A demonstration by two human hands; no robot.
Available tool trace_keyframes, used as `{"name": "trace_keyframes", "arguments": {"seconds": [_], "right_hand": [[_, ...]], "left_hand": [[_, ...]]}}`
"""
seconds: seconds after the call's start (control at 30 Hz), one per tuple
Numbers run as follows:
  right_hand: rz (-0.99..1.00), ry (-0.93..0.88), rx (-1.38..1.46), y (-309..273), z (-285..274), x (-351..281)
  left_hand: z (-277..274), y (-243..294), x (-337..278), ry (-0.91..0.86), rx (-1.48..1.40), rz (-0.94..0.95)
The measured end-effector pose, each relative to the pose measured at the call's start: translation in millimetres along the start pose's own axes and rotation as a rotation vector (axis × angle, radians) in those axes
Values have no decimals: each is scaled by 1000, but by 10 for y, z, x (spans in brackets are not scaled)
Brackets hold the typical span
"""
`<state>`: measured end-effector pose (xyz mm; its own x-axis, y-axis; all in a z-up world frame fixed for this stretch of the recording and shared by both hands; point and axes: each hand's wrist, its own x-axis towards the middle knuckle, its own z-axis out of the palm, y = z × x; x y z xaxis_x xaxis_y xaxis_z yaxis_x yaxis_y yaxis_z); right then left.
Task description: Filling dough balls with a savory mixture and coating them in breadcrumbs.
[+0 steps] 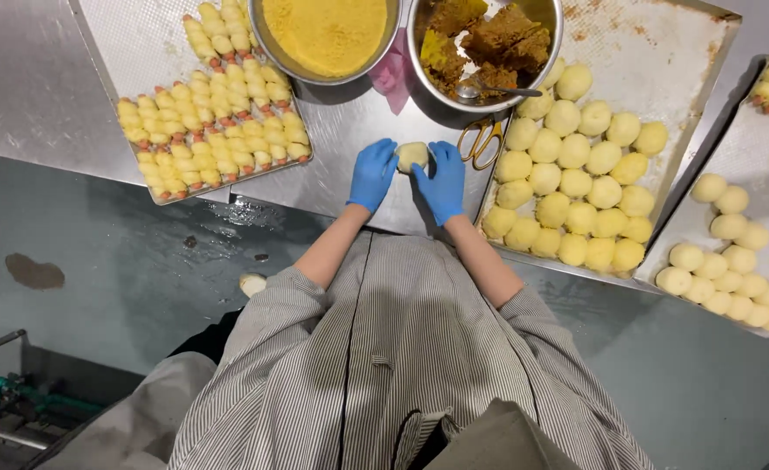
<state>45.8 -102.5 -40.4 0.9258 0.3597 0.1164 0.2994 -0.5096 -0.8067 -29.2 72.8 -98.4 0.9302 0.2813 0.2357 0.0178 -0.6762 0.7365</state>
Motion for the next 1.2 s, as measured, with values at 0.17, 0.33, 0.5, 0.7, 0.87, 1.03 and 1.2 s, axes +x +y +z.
{"name": "trace_keyframes", "arguments": {"seconds": [0.17, 0.33, 0.5, 0.7, 0.87, 1.03, 1.2], "right_hand": [[-297, -179, -265, 64, 34, -339], [-371, -255, -428, -170, -98, -396], [205, -487, -311, -94, -92, -204], [-250, -245, -322, 121, 12, -78], [-174, -400, -388, 168, 75, 25], [-257, -319, -367, 109, 91, 183], [-121, -375, -388, 347, 239, 252]], "left_hand": [[-125, -61, -165, -302, 122, 358], [-433, 141, -26, -486, 142, 409], [-191, -63, 46, -583, 208, 433], [-188, 238, 296, -547, 48, 322], [-123, 117, 333, -565, 32, 271], [-61, 151, 418, -582, 76, 230], [-223, 197, 571, -535, -3, 241]]}}
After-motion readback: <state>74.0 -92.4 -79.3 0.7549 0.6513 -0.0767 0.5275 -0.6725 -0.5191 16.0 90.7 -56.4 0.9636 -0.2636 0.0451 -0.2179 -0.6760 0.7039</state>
